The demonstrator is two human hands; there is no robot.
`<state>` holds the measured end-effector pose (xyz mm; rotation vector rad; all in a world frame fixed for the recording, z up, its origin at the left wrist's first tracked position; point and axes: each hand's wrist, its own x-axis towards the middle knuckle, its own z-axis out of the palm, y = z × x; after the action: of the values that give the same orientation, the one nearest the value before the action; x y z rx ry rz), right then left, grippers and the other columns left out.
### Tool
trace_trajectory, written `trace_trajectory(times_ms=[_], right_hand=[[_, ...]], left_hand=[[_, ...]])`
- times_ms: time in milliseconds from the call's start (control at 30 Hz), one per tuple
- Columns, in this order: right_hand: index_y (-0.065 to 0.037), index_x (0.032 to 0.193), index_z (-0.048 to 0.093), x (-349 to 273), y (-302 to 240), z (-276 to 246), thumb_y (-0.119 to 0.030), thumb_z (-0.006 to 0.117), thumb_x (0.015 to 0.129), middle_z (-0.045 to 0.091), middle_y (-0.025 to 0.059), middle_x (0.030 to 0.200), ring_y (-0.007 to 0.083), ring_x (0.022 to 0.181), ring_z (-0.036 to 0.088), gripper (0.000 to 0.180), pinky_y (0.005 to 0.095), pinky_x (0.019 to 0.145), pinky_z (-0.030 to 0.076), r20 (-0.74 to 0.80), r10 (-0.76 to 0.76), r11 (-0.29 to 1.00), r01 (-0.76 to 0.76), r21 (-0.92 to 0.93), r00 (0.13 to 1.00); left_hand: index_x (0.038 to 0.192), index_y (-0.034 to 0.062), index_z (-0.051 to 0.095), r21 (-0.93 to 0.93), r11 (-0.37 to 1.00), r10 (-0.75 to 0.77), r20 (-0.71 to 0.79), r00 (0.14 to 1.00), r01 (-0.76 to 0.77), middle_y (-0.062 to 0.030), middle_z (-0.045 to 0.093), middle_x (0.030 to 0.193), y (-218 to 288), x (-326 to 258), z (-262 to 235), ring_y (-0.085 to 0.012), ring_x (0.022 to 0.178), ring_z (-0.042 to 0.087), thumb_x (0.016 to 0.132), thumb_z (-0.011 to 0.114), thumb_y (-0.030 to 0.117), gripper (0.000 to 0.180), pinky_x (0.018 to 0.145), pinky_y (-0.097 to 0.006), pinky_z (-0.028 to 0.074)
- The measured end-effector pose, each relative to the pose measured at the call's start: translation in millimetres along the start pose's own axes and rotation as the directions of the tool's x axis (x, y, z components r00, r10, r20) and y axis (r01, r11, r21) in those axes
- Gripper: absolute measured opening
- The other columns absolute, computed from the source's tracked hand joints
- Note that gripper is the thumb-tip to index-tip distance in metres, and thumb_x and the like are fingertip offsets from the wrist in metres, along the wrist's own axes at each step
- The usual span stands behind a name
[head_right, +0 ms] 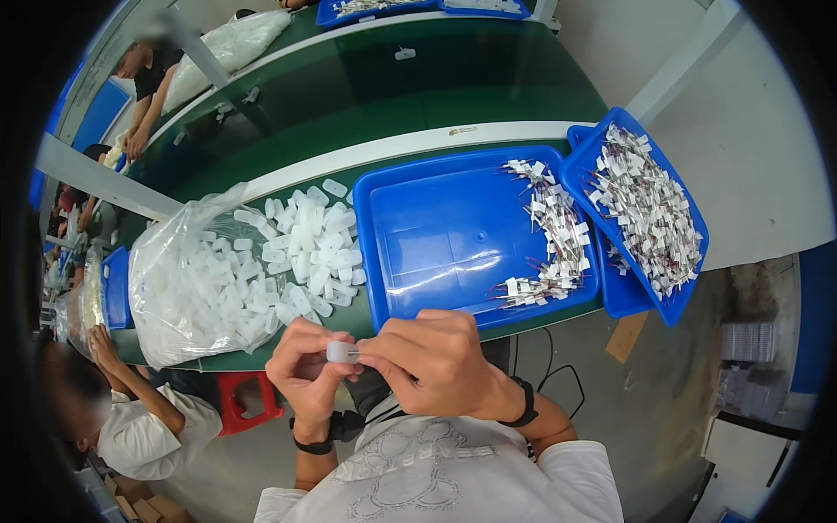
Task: Manual assembly of small white plastic components into metal housings at a factory workbench.
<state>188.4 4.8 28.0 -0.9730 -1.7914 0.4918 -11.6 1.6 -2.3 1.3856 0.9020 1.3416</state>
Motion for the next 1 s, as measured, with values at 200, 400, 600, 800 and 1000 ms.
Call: trace_trajectory(times_ms=[200,400,600,800,1000], right_hand=[[-0.009,0.084,0.074,2,-3,-6,-0.001,0.078,0.075,0.064,0.0018,0.069,0.0202,0.051,0.056,0.013,0.0322,0.049,0.039,0.081,-0.036,0.997,0.04,-0.06,0.996],[-0.011,0.08,0.069,5,-1,-14,0.0,0.077,0.073,0.063,0.0005,0.07,0.0213,0.051,0.055,0.015,0.0335,0.049,0.039,0.162,-0.026,0.996,0.039,-0.08,0.987],[-0.011,0.079,0.068,6,2,-18,0.0,0.076,0.074,0.064,0.0005,0.07,0.0221,0.051,0.056,0.014,0.0338,0.05,0.04,0.197,-0.015,0.996,0.033,-0.086,0.98],[-0.011,0.082,0.073,5,9,-18,-0.003,0.079,0.078,0.069,0.0021,0.073,0.0228,0.053,0.059,0.01,0.034,0.051,0.042,0.198,0.024,1.0,-0.024,-0.002,0.98],[-0.006,0.098,0.078,0,15,-29,-0.012,0.086,0.078,0.075,0.0053,0.084,0.0189,0.058,0.066,0.023,0.0312,0.055,0.05,0.225,0.146,0.989,-0.147,-0.012,0.963]], left_hand=[[0.1,-0.0049,0.077,0.115,0.989,0.096,0.022,0.995,-0.098,-0.0145,0.072,0.091,6,5,-2,-0.0133,0.07,0.067,0.077,0.089,0.0,0.027,0.064,-0.024,0.051],[0.098,-0.0041,0.077,0.218,0.968,0.106,0.091,0.99,-0.124,-0.0127,0.071,0.088,15,9,1,-0.0132,0.07,0.066,0.076,0.089,0.001,0.026,0.062,-0.023,0.05],[0.097,-0.0038,0.077,0.261,0.956,0.112,0.084,0.99,-0.131,-0.011,0.07,0.086,15,9,8,-0.0122,0.066,0.065,0.074,0.091,0.001,0.027,0.06,-0.023,0.047],[0.097,-0.0037,0.076,0.257,0.96,0.092,0.1,0.991,-0.115,-0.0091,0.068,0.084,18,12,10,-0.0113,0.066,0.065,0.074,0.089,-0.001,0.026,0.06,-0.023,0.048],[0.097,-0.0056,0.075,0.274,0.96,-0.1,0.155,0.983,0.055,-0.0089,0.066,0.087,23,22,-6,-0.0123,0.068,0.067,0.077,0.086,-0.004,0.023,0.06,-0.022,0.051]])
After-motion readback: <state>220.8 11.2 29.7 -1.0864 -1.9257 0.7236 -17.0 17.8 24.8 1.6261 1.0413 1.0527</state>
